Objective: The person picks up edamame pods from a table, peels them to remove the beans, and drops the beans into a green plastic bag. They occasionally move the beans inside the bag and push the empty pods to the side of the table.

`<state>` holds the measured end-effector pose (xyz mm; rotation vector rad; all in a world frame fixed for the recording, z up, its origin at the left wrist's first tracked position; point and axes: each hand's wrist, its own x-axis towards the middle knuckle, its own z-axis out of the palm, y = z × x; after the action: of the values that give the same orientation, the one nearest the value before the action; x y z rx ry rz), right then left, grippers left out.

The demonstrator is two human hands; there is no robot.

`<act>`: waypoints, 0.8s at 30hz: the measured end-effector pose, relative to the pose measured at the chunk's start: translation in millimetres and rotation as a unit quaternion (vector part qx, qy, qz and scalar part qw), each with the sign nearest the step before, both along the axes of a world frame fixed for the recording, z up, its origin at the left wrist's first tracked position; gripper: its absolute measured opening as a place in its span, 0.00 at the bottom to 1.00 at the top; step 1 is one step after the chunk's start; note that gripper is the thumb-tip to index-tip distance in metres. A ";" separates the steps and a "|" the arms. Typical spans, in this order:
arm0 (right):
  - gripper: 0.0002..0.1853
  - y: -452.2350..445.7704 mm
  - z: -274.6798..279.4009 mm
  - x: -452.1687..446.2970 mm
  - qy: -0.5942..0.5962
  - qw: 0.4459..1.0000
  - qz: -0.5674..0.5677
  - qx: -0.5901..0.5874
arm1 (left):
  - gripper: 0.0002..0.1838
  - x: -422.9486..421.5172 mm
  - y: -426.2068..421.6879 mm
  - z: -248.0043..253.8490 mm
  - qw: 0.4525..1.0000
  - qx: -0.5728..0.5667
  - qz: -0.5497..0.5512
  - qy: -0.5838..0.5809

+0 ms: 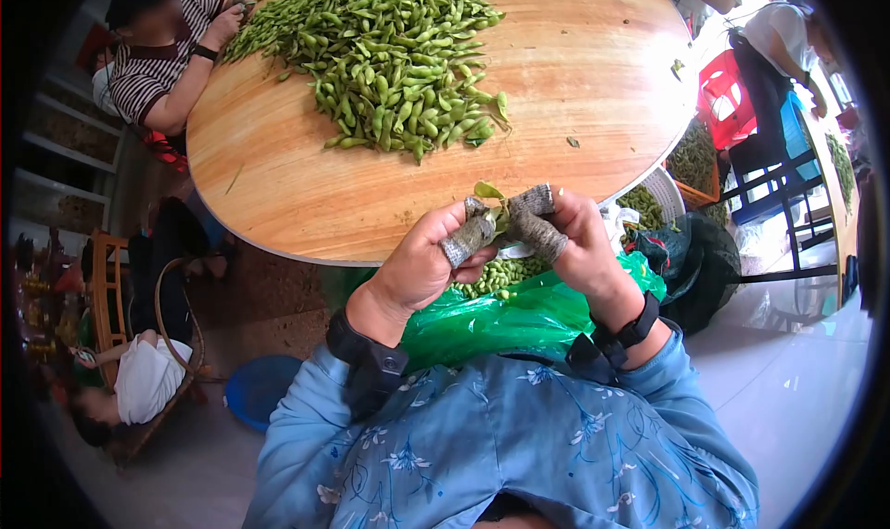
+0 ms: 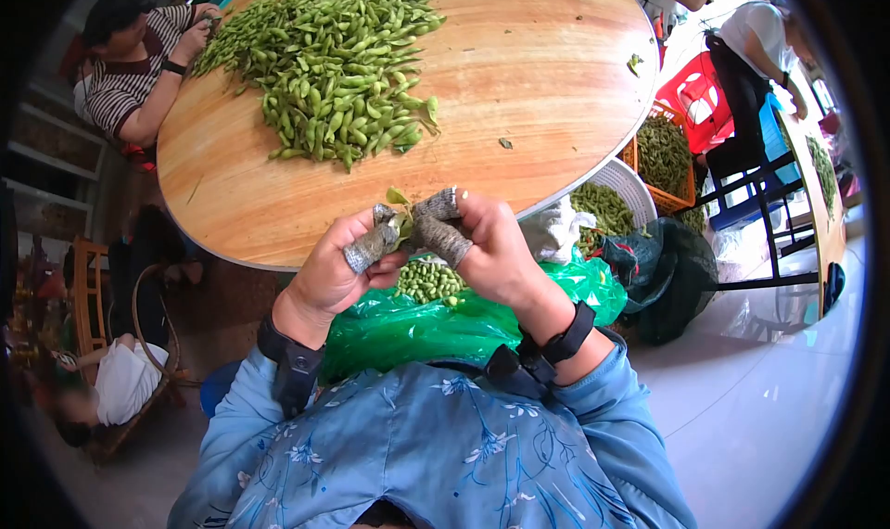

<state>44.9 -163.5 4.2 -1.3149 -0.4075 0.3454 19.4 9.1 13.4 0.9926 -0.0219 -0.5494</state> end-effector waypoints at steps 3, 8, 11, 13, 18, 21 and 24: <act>0.05 -3.1 0.4 4.8 0.062 0.996 0.039 0.052 | 0.08 -0.2 1.1 -0.5 1.000 0.007 -0.014 -0.014; 0.06 1.1 4.7 2.0 -0.014 0.997 -0.018 -0.073 | 0.07 2.6 3.5 0.8 0.996 0.080 -0.021 -0.018; 0.07 6.5 9.6 -3.0 -0.035 0.996 -0.039 -0.078 | 0.05 1.8 -6.1 -5.8 0.969 0.164 0.089 -0.159; 0.07 5.2 9.8 -2.5 -0.043 0.993 -0.044 -0.098 | 0.04 5.2 -1.4 -10.2 0.942 0.227 0.087 -0.231; 0.05 2.5 4.4 -3.4 -0.050 0.994 -0.031 -0.092 | 0.05 1.6 -5.2 -4.5 0.968 0.184 0.067 -0.156; 0.04 1.7 6.4 -3.9 -0.122 0.982 -0.044 -0.134 | 0.06 -1.2 -10.0 2.2 0.976 0.172 0.063 -0.116; 0.06 0.8 7.8 -5.2 -0.230 0.953 -0.059 -0.189 | 0.07 -2.6 -10.6 -3.1 0.982 0.160 0.070 -0.068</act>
<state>39.7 -162.7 12.0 -1.7942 -0.6738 0.0070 16.7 -1.5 10.4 1.3339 0.0149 -0.3591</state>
